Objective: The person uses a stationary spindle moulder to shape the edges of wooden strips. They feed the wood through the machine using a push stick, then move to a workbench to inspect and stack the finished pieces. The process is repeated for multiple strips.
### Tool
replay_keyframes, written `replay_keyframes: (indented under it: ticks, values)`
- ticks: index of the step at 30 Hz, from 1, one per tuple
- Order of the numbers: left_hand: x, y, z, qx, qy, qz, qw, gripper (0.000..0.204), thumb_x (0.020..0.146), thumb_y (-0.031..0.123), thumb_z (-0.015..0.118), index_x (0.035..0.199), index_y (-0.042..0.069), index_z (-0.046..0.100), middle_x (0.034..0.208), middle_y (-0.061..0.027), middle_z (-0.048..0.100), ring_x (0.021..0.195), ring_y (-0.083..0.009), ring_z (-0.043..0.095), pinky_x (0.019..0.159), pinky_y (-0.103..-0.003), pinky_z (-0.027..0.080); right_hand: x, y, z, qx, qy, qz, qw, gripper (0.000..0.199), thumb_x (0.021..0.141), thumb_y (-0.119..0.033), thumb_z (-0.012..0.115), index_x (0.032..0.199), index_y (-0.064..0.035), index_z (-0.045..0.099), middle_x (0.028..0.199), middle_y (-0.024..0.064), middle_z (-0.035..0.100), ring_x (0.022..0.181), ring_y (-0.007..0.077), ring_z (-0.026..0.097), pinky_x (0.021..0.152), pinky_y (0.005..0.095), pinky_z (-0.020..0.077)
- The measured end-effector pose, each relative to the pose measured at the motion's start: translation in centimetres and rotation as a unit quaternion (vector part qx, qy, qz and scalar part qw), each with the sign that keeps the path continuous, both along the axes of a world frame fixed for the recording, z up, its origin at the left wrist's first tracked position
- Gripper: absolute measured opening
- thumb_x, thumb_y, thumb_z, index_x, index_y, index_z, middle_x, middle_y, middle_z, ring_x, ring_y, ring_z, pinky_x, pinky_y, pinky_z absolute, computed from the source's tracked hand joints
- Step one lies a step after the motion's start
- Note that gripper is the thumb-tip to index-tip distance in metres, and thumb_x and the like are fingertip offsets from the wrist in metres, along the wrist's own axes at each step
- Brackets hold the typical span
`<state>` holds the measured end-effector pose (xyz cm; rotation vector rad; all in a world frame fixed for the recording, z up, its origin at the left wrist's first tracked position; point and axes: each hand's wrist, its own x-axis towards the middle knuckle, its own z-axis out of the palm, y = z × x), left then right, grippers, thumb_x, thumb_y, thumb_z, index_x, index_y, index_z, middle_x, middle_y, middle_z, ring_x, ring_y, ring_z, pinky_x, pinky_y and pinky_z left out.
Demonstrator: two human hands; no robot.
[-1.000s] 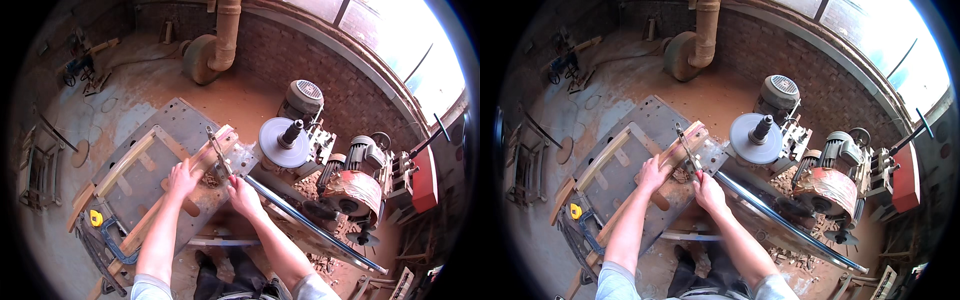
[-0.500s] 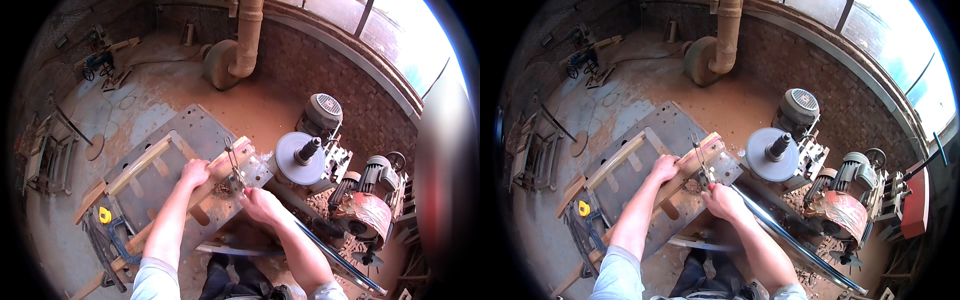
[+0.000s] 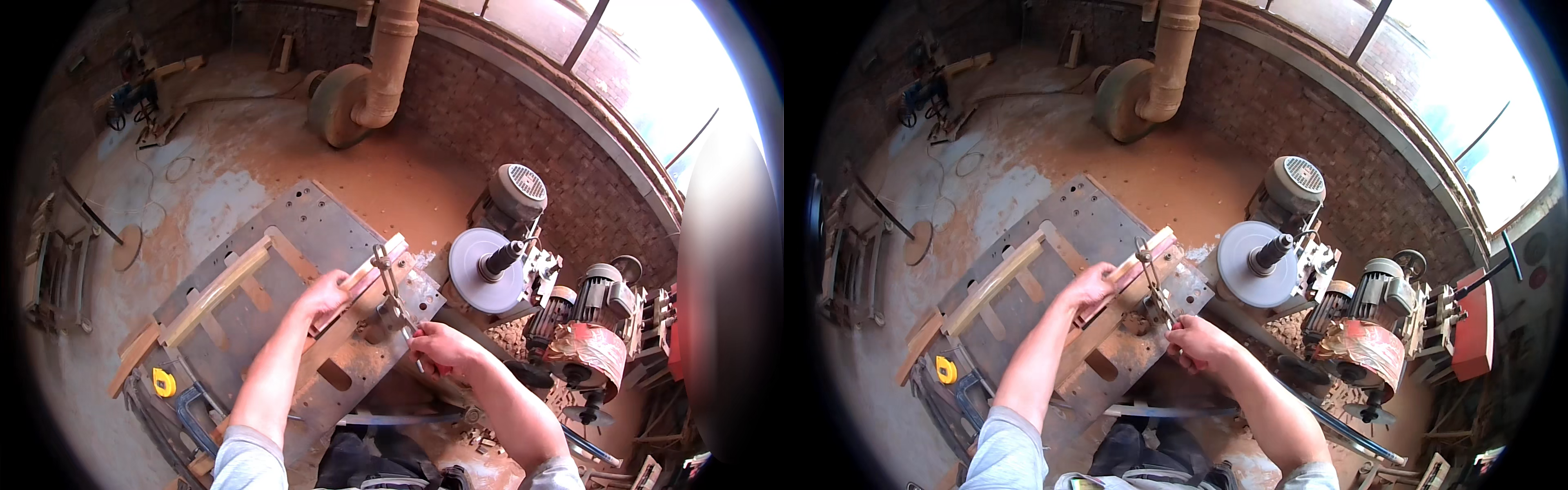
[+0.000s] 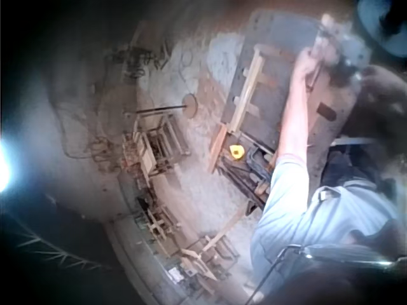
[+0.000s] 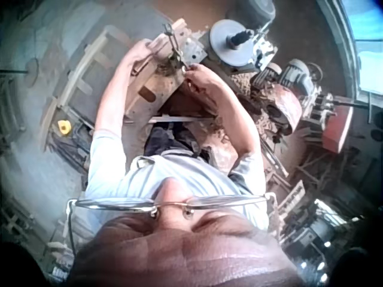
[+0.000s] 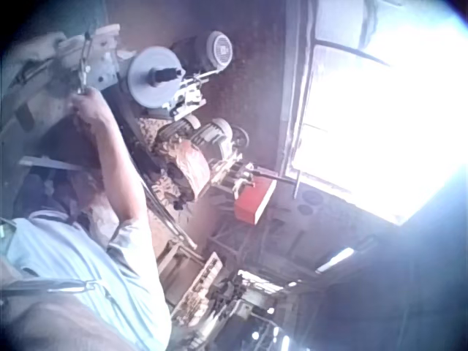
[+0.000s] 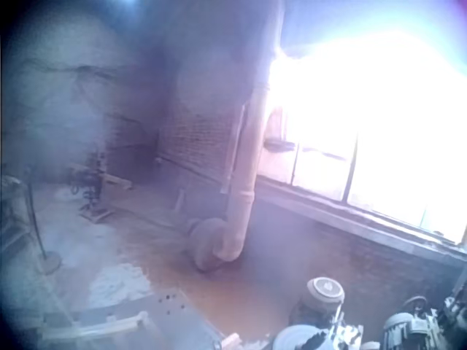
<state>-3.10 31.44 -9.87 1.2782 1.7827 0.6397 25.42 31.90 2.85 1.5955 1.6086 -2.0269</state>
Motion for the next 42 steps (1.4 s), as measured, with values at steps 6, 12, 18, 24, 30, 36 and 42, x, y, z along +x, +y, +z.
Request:
replay_keyframes:
  ticks: [6,12,18,24,30,36,42]
  values:
    - [-4.4,-4.9,4.6,0.053,-0.011,0.129,0.990,0.048,0.083,0.013,0.071,0.127,0.000,0.056,0.117,-0.0165,0.066,0.108,-0.0241,0.064,0.096,-0.038,0.051,0.6,-0.4,-1.4,-0.009,0.032,-0.027,0.999,0.017,0.098,-0.019,0.059,0.089,-0.0125,0.046,0.065,-0.0021,0.044,0.044,0.0089,0.039,0.036,0.0280,0.0280]
    - [-1.8,-17.8,6.3,0.187,-0.270,0.212,0.920,0.043,0.091,0.004,0.063,0.132,-0.003,0.051,0.115,-0.0100,0.062,0.104,-0.0164,0.062,0.092,-0.031,0.051,1.6,-1.2,-3.1,0.066,0.079,-0.001,0.995,0.026,0.097,-0.023,0.058,0.077,-0.0137,0.044,0.059,-0.0014,0.044,0.041,0.0096,0.038,0.036,0.0290,0.0283]
    - [8.1,-33.6,9.7,0.271,-0.319,0.284,0.863,0.047,0.088,0.004,0.057,0.134,-0.001,0.046,0.115,-0.0086,0.063,0.101,-0.0154,0.063,0.091,-0.029,0.052,3.9,-2.4,-3.5,0.036,0.093,-0.022,0.995,0.026,0.099,-0.023,0.057,0.077,-0.0173,0.044,0.062,-0.0045,0.042,0.045,0.0081,0.036,0.037,0.0271,0.0245]
    - [23.1,-49.2,10.9,0.336,-0.307,0.383,0.804,0.058,0.085,0.009,0.060,0.139,-0.002,0.042,0.122,-0.0101,0.058,0.111,-0.0179,0.058,0.097,-0.031,0.047,10.8,-4.5,-4.4,0.052,0.120,-0.013,0.991,0.026,0.099,-0.022,0.057,0.076,-0.0155,0.046,0.061,-0.0037,0.042,0.047,0.0092,0.037,0.040,0.0279,0.0249]
    - [36.5,-56.1,8.2,0.363,-0.322,0.468,0.739,0.047,0.092,0.009,0.058,0.138,0.004,0.046,0.108,-0.0056,0.061,0.096,-0.0153,0.062,0.083,-0.027,0.053,21.0,-7.1,-5.4,0.051,0.138,0.003,0.989,0.024,0.098,-0.024,0.056,0.079,-0.0137,0.048,0.062,-0.0023,0.043,0.050,0.0112,0.041,0.043,0.0287,0.0306]
    - [47.1,-53.9,7.6,0.323,-0.352,0.472,0.741,0.036,0.090,0.004,0.058,0.125,0.003,0.050,0.101,-0.0055,0.062,0.088,-0.0142,0.062,0.077,-0.028,0.053,33.0,-11.0,-4.7,0.031,0.116,-0.003,0.993,0.019,0.098,-0.024,0.057,0.083,-0.0160,0.048,0.063,-0.0030,0.044,0.049,0.0099,0.041,0.043,0.0287,0.0304]
    - [57.4,-52.8,6.5,0.283,-0.403,0.424,0.760,0.037,0.092,0.000,0.057,0.129,0.004,0.050,0.106,-0.0052,0.063,0.091,-0.0130,0.063,0.080,-0.027,0.053,45.6,-14.9,-4.1,0.017,0.112,-0.018,0.993,0.020,0.098,-0.023,0.057,0.082,-0.0187,0.046,0.062,-0.0061,0.041,0.046,0.0070,0.036,0.040,0.0263,0.0241]
